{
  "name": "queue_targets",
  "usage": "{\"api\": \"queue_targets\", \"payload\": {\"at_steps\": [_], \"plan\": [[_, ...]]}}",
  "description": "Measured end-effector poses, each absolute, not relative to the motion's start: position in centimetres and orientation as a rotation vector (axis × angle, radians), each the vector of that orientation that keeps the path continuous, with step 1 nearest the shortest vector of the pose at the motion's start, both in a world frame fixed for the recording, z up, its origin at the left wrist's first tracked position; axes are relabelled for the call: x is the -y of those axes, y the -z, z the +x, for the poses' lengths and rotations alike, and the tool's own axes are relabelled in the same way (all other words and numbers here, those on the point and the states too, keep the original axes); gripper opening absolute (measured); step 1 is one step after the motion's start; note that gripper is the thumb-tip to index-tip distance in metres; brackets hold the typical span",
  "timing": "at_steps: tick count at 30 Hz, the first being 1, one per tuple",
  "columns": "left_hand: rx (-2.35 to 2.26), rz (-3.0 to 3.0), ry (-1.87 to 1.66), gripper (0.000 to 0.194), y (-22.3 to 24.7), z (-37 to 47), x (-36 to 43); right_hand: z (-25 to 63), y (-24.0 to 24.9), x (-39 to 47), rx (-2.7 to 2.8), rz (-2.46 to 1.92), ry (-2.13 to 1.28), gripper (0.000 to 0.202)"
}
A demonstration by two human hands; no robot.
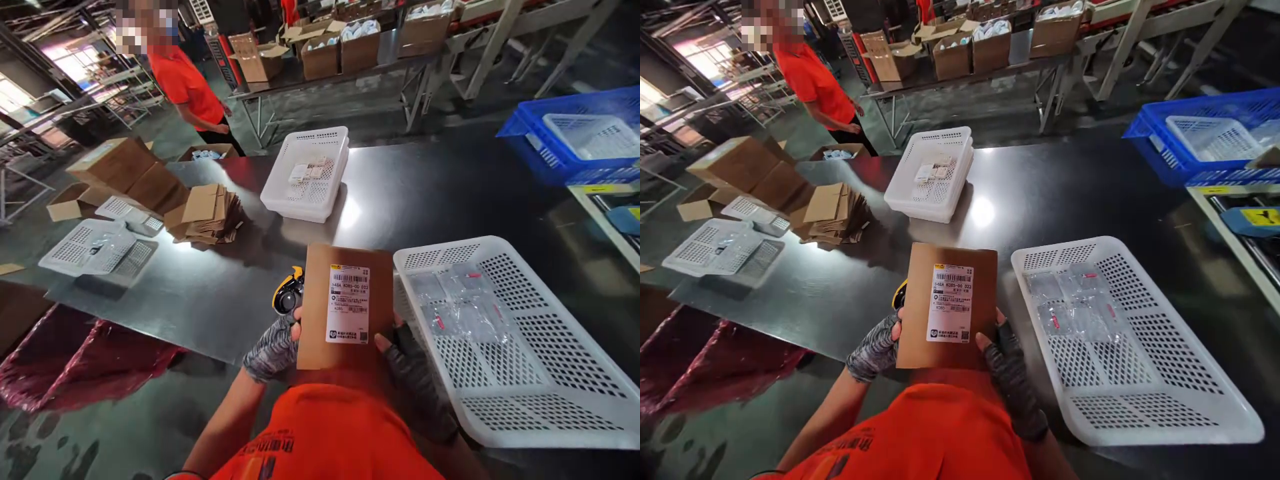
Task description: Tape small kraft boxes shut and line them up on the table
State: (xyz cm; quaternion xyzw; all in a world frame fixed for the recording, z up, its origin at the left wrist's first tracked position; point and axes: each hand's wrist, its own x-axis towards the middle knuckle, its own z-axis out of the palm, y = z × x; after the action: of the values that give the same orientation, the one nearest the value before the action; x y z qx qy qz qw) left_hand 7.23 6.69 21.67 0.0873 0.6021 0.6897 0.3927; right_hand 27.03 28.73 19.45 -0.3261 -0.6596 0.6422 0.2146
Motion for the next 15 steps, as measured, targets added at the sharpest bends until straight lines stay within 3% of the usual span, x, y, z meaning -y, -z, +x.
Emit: {"api": "queue_targets", "payload": {"at_steps": [4, 15], "plan": [[-1.547, 0.165, -1.641, 0.087, -21.5, 7.9, -6.1, 27.9, -20.9, -28.0, 1.754, -0.904, -1.866, 0.078], [-1.678, 0.154, -1.619, 0.079, -21.2, 11.4, -5.9, 30.0, -17.1, -27.5, 1.683, -0.925, -1.908, 0.088]]}}
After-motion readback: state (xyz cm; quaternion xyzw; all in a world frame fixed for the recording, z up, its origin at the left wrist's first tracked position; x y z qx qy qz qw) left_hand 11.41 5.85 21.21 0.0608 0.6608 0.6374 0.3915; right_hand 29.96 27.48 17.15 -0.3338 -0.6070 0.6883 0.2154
